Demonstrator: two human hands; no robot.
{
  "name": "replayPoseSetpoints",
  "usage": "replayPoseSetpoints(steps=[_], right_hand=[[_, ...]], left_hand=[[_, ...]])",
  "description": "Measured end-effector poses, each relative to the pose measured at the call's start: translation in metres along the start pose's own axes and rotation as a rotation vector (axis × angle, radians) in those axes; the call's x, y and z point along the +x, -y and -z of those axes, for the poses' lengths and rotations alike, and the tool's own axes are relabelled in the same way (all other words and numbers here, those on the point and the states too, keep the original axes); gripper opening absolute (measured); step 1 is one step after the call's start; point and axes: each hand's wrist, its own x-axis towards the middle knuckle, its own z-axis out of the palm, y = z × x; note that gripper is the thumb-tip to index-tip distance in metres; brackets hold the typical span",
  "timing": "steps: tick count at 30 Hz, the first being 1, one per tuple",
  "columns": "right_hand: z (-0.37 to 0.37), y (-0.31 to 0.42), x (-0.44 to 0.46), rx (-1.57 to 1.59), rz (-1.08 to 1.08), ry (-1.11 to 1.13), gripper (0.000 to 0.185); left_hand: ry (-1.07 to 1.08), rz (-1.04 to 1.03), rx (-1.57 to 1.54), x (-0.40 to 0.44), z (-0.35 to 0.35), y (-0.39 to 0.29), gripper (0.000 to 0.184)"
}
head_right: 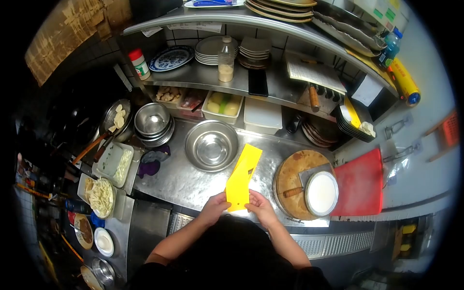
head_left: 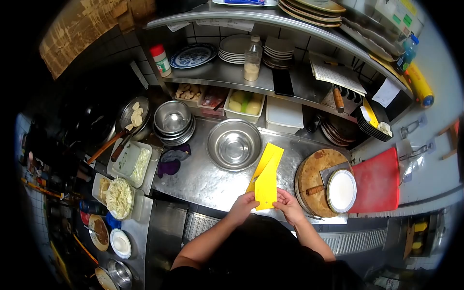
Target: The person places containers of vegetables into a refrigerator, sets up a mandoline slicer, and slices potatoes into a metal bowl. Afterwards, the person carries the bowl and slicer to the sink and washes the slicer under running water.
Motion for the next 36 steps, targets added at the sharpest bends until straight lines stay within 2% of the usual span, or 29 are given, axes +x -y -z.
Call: replayPoseSetpoints(steps=[4,19,36], right_hand=[[-0.003,-0.001,0.002,-0.041,-0.012,0.014,0.057],[-0.003,-0.007,0.004,-0.128,-0.007,0.057,0.061],[0.001,-0.009,0.008,-0.229,0.012,0.121,0.058]], left_hand=[[-0.006,0.025,-0.071,0.000,0.006,0.001,0.039],[-0.068,-0.007,-0.066,0.002,0.000,-0.011,0.028],[-0.168,-0.011,-0.096,0.007,0.001,-0.006,0.031]])
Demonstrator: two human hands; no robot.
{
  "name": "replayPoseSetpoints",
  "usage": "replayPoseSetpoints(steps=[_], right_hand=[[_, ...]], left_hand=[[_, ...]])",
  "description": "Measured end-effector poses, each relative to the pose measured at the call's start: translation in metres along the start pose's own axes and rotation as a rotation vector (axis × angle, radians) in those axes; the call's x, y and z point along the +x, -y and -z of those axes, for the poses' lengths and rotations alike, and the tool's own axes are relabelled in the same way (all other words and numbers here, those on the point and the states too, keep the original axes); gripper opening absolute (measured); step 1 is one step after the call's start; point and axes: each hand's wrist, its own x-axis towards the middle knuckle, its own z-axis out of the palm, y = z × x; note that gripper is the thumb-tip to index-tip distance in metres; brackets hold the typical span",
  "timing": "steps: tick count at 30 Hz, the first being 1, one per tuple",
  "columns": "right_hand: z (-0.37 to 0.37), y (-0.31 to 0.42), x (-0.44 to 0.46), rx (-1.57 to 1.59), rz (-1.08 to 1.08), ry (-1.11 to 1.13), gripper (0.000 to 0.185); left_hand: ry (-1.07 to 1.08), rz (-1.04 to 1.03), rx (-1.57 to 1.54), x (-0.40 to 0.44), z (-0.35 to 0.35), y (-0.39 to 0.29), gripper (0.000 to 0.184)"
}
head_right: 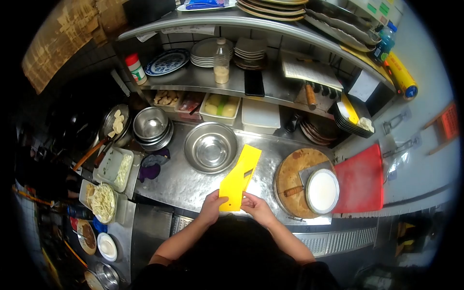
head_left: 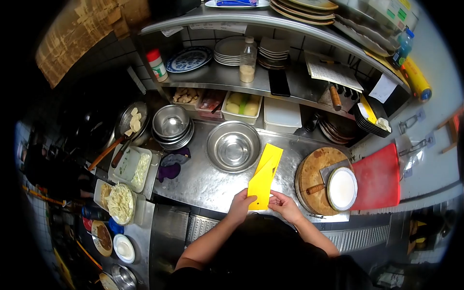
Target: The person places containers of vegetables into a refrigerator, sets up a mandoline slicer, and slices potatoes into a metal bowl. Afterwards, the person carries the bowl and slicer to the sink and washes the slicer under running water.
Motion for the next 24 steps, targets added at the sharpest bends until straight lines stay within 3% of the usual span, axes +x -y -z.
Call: replayPoseSetpoints(steps=[24], right_hand=[[0.015,0.008,-0.010,0.025,0.014,-0.065,0.053]], left_hand=[[-0.080,-0.092,-0.101,0.008,-0.016,0.005,0.034]])
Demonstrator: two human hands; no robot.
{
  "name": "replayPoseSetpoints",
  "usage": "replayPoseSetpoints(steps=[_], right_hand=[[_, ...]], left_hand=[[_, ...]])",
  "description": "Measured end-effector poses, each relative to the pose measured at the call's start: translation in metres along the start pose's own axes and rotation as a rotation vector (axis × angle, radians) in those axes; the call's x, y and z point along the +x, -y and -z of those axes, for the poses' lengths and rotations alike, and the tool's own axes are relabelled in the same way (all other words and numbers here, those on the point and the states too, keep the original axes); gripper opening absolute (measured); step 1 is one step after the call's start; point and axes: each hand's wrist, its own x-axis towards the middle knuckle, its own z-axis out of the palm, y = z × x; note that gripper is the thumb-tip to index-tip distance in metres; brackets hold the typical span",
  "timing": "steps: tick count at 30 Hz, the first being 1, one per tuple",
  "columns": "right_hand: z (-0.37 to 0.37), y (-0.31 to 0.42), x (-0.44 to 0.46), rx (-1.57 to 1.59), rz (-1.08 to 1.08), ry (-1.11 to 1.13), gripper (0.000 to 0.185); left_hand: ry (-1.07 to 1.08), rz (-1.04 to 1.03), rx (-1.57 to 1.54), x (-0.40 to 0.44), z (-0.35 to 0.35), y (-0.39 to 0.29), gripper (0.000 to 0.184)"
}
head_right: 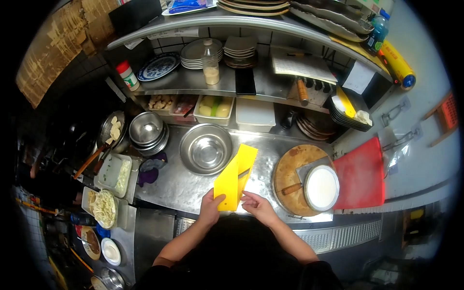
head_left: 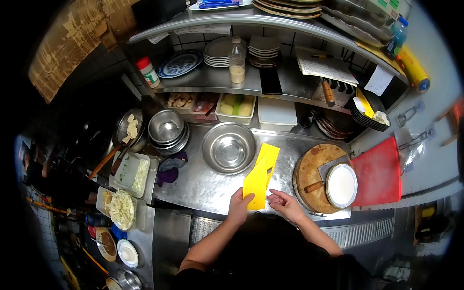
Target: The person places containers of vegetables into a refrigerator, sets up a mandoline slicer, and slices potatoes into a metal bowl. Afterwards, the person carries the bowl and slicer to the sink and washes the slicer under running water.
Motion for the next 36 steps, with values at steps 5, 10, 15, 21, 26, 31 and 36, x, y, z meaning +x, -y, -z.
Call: replayPoseSetpoints(steps=[5,10,15,21,26,31,36], right_hand=[[0.0040,-0.0025,0.0009,0.021,0.005,0.003,0.053],[0.0051,0.0001,0.0014,-0.007,-0.002,-0.008,0.054],[0.0061,-0.0009,0.0026,0.014,-0.008,-0.008,0.054],[0.0062,-0.0023,0.0023,0.029,-0.002,-0.002,0.053],[0.0058,-0.0017,0.0012,0.025,0.006,0.001,0.053],[0.0069,-0.0042,0.0006,0.034,0.013,0.006,0.052],[0.0060,-0.0030,0.0002,0.032,0.014,0.007,0.053]], left_hand=[[0.002,-0.003,-0.012,0.0011,-0.0033,0.0000,0.034],[0.004,-0.001,-0.008,0.0025,-0.0021,0.0020,0.034],[0.005,-0.009,-0.019,0.0039,-0.0011,0.0040,0.033],[-0.003,0.008,-0.018,0.0042,-0.0008,0.0046,0.032],[0.002,0.017,-0.024,0.0044,-0.0013,0.0045,0.032],[0.009,0.021,-0.029,0.0040,-0.0013,0.0047,0.032],[0.005,0.019,-0.024,0.0030,-0.0026,0.0029,0.031]])
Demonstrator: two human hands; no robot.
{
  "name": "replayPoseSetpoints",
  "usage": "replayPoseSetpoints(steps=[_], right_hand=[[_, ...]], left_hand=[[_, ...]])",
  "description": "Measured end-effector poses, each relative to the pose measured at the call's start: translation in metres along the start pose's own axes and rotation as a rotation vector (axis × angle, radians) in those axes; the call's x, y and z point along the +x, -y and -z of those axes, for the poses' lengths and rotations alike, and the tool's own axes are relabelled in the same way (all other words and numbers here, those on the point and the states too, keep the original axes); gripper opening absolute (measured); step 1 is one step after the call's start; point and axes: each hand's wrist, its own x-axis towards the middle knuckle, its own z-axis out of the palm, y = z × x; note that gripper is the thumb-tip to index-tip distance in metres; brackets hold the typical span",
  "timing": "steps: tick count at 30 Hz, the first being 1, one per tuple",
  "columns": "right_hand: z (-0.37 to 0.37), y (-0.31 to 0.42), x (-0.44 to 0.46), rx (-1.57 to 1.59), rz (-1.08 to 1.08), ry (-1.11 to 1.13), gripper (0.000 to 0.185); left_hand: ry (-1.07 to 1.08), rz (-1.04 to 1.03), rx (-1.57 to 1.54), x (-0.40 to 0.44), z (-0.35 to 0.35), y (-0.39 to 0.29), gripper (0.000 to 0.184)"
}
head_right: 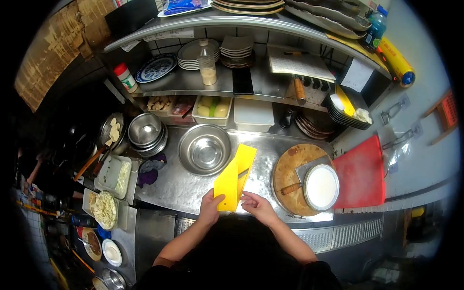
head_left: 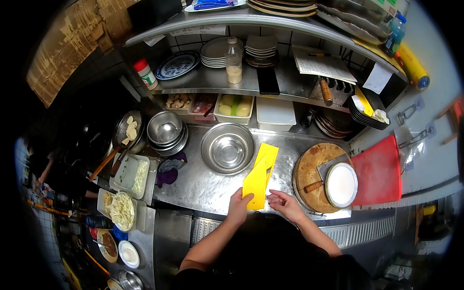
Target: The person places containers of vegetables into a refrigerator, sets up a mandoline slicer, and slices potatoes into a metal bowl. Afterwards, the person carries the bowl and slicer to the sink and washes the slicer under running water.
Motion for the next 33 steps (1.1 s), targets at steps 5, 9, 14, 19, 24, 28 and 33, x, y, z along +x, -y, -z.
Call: replayPoseSetpoints(steps=[5,9,14,19,24,28,33], right_hand=[[0.002,0.007,0.000,-0.031,0.000,-0.035,0.052],[0.006,0.006,0.003,-0.027,-0.025,-0.035,0.053],[-0.004,0.010,0.010,-0.059,-0.107,-0.021,0.057],[-0.007,0.007,0.021,-0.140,-0.159,0.110,0.057],[-0.035,0.025,0.035,-0.290,-0.177,0.268,0.052],[-0.057,0.032,0.059,-0.377,-0.165,0.402,0.051],[-0.098,0.046,0.070,-0.427,-0.136,0.499,0.053]], left_hand=[[0.005,0.000,0.003,-0.002,-0.001,-0.002,0.030],[-0.011,-0.020,0.019,-0.004,0.002,0.000,0.028],[-0.071,-0.071,-0.045,-0.016,0.011,-0.008,0.033],[-0.219,-0.206,-0.068,-0.035,0.032,0.006,0.034],[-0.389,-0.397,-0.020,-0.073,0.052,-0.004,0.033],[-0.546,-0.439,-0.142,-0.101,0.069,-0.005,0.031],[-0.666,-0.495,-0.203,-0.125,0.075,-0.008,0.027]])
